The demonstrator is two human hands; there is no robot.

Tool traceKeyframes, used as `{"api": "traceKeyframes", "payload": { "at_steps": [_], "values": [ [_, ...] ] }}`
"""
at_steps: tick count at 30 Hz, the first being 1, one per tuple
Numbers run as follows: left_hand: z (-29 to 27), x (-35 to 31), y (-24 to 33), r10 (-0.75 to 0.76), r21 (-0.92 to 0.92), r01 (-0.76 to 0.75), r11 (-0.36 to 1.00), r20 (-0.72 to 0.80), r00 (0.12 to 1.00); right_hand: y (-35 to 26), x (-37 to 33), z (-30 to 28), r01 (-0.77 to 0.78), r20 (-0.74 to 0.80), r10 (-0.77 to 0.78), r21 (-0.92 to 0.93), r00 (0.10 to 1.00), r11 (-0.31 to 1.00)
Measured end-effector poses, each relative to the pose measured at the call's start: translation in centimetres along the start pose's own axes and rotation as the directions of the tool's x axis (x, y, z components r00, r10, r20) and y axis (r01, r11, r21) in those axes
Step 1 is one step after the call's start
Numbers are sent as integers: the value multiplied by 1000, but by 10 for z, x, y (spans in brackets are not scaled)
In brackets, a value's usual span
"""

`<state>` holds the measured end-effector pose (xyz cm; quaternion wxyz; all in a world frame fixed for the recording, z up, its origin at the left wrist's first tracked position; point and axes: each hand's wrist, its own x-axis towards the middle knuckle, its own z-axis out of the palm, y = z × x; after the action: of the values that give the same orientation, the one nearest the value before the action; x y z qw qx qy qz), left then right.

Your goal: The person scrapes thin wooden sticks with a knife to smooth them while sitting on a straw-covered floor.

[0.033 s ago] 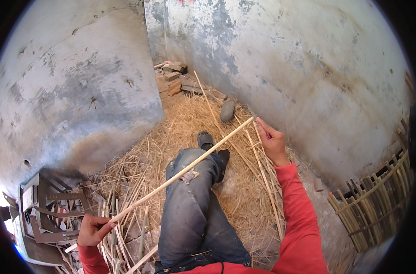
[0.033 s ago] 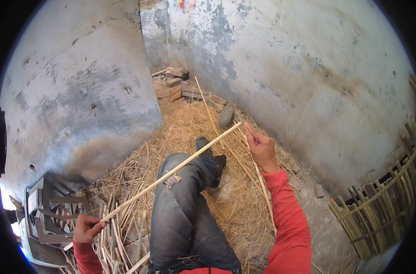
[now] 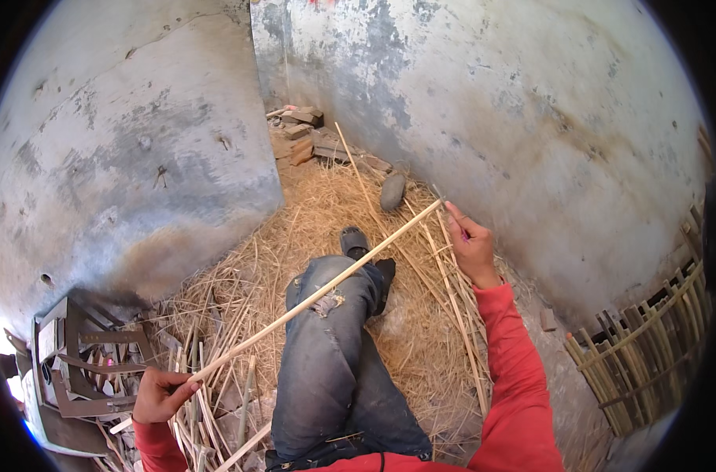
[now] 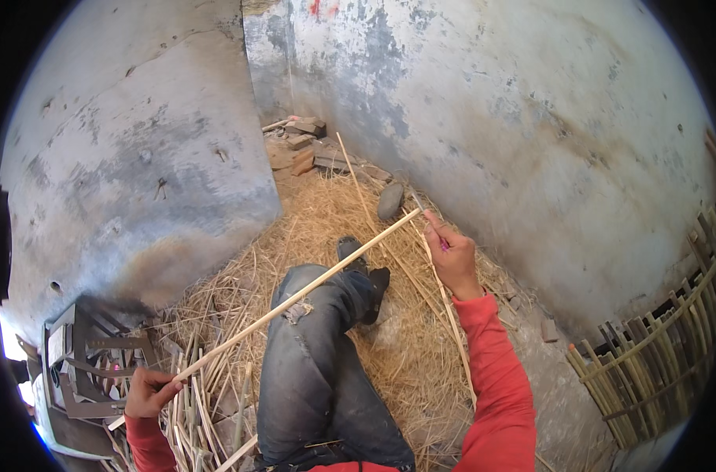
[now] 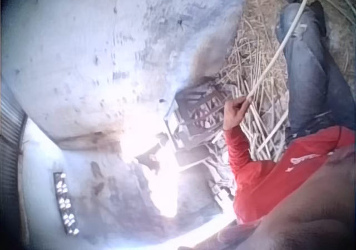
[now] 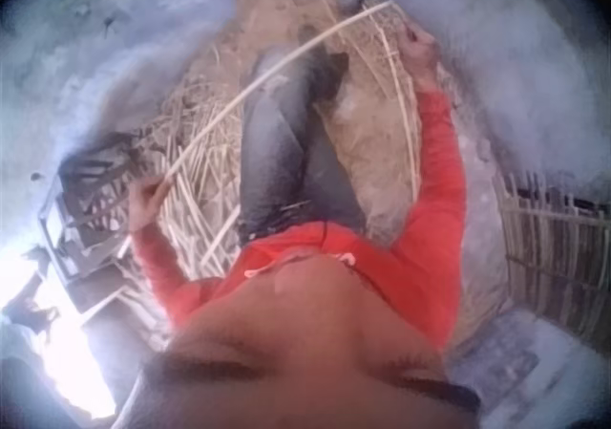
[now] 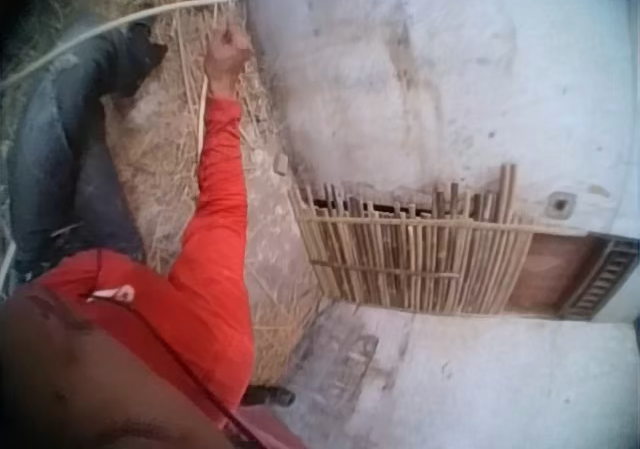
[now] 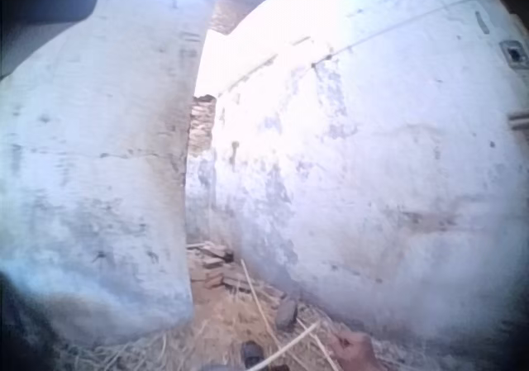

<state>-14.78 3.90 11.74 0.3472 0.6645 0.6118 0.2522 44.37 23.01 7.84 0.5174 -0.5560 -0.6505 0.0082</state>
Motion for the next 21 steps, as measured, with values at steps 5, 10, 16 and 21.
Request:
{"api": "traceKeyframes", "payload": {
  "at_steps": [5,10,16,21],
  "values": [
    [23,6,3,244,118,-227,967,-162,956,-48,-10,4,-28,66,23,84,998,996],
    [75,17,40,363,261,-301,917,-233,902,-107,-41,20,27,281,-92,227,955,974],
    [113,34,69,496,479,-325,816,-292,818,-148,-72,31,149,428,-261,278,865,949],
    [121,51,84,546,585,-320,745,-259,797,-157,-75,41,267,428,-344,230,836,936]
  ]
}}
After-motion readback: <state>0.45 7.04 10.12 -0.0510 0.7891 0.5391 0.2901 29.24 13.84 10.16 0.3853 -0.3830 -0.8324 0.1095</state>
